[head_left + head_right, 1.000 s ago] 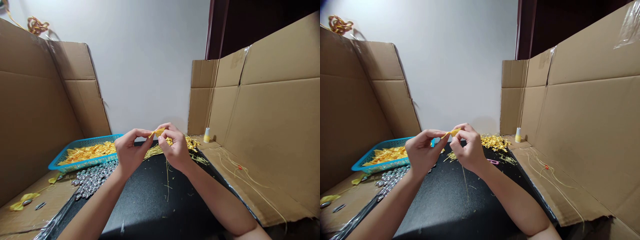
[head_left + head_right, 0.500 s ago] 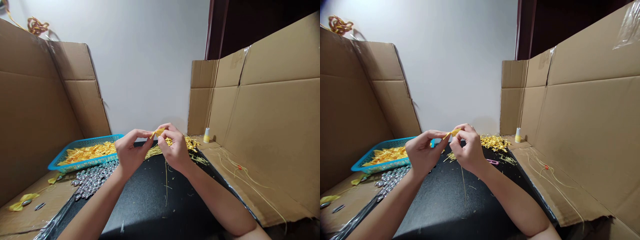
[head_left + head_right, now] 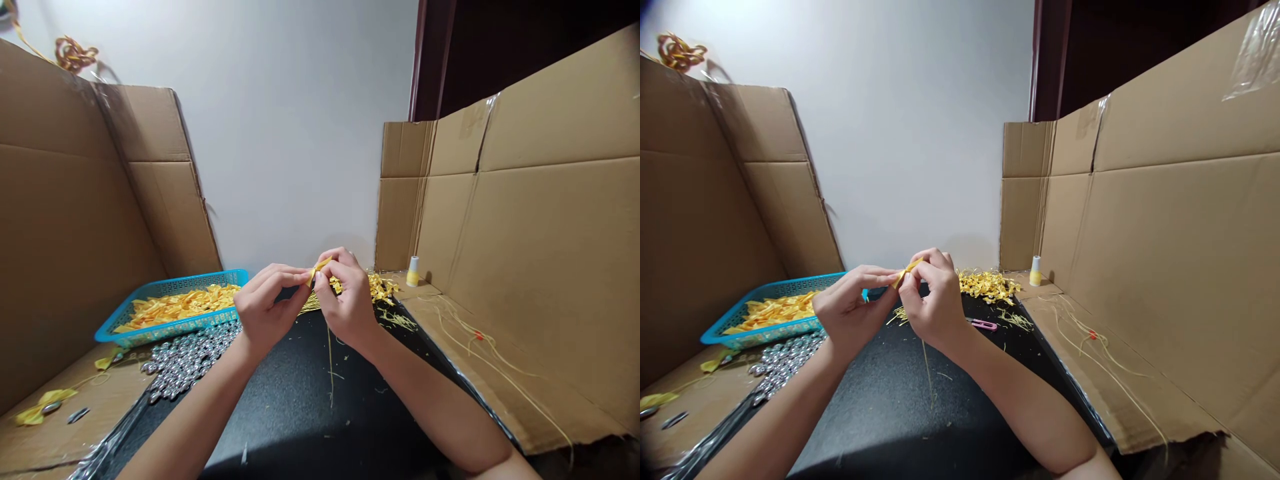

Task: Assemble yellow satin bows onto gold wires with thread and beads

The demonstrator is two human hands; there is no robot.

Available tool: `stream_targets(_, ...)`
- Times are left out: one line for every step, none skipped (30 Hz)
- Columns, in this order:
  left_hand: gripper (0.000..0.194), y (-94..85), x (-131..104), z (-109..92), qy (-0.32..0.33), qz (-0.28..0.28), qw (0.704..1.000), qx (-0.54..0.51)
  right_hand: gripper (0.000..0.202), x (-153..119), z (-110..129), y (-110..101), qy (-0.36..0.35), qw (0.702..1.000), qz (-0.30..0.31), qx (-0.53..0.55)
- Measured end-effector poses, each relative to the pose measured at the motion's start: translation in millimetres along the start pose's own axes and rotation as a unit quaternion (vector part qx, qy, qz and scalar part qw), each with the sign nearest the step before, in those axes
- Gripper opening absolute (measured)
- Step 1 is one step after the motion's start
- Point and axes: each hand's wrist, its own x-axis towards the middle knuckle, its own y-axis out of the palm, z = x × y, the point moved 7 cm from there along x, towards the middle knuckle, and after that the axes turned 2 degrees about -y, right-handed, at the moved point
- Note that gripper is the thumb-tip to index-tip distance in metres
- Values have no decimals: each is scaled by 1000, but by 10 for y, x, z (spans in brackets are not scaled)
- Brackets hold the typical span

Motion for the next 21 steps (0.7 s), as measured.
stream_targets(19, -3, -6, -7, 3, -4, 1000, -4, 20, -6, 14, -4, -8, 1000, -8, -6)
stream_targets(20, -8, -13, -7, 3, -9, 1000, -8, 19, -13, 28, -7, -15, 1000, -15, -11)
stream_targets(21, -14, -19, -3, 1, -15, 1000, -13, 19, -19, 40, -9, -20, 999, -19, -17)
stream_targets(22, -18, -26, 2, -1, -20, 1000, -19, 19, -25, 51, -9, -25, 999, -22, -22)
stream_targets(23, -22, -32, 8, -2, -24, 999, -24, 19, -30, 61, -10, -29, 999, -24, -25)
stream_targets(23, -24, -38, 14, -4, -28, 999, -29, 19, -33, 70, -10, -32, 999, -25, -26)
stream_targets(24, -25, -43, 20, -5, -31, 999, -34, 19, -36, 79, -11, -34, 999, -26, -27)
stream_targets(24, -25, -47, 24, -7, -33, 999, -36, 20, -37, 88, -11, -35, 999, -26, -28)
stream_targets(24, -26, -50, 28, -8, -35, 999, -39, 20, -38, 97, -11, -37, 999, -27, -29)
stream_targets(25, -26, -52, 30, -8, -38, 998, -41, 20, -40, 107, -11, -38, 998, -27, -31)
stream_targets(25, -26, -53, 29, -7, -39, 998, -42, 20, -43, 116, -11, -41, 998, -28, -35)
stream_targets(25, -29, -52, 24, -3, -41, 998, -42, 20, -47, 126, -14, -46, 998, -31, -40)
stream_targets(25, -34, -51, 14, 5, -44, 998, -42, 20, -54, 138, -18, -55, 997, -35, -46)
stream_targets(25, -42, -48, 0, 16, -48, 998, -42, 19, -65, 153, -23, -69, 995, -40, -55)
stream_targets(24, -52, -45, -17, 30, -51, 997, -40, 19, -79, 169, -28, -89, 993, -45, -66)
stream_targets(23, -63, -41, -37, 45, -53, 997, -37, 17, -96, 185, -34, -112, 989, -50, -77)
stream_targets(22, -73, -37, -58, 60, -54, 996, -33, 16, -116, 199, -38, -137, 985, -55, -89)
stream_targets(21, -82, -33, -77, 74, -54, 995, -27, 14, -136, 208, -40, -161, 980, -59, -99)
stream_targets(21, -90, -29, -94, 85, -52, 995, -23, 12, -155, 211, -42, -181, 975, -63, -109)
stream_targets(20, -97, -24, -108, 94, -50, 994, -19, 11, -172, 207, -45, -196, 971, -68, -118)
stream_targets(21, -104, -20, -122, 101, -49, 994, -16, 10, -185, 201, -47, -208, 967, -73, -126)
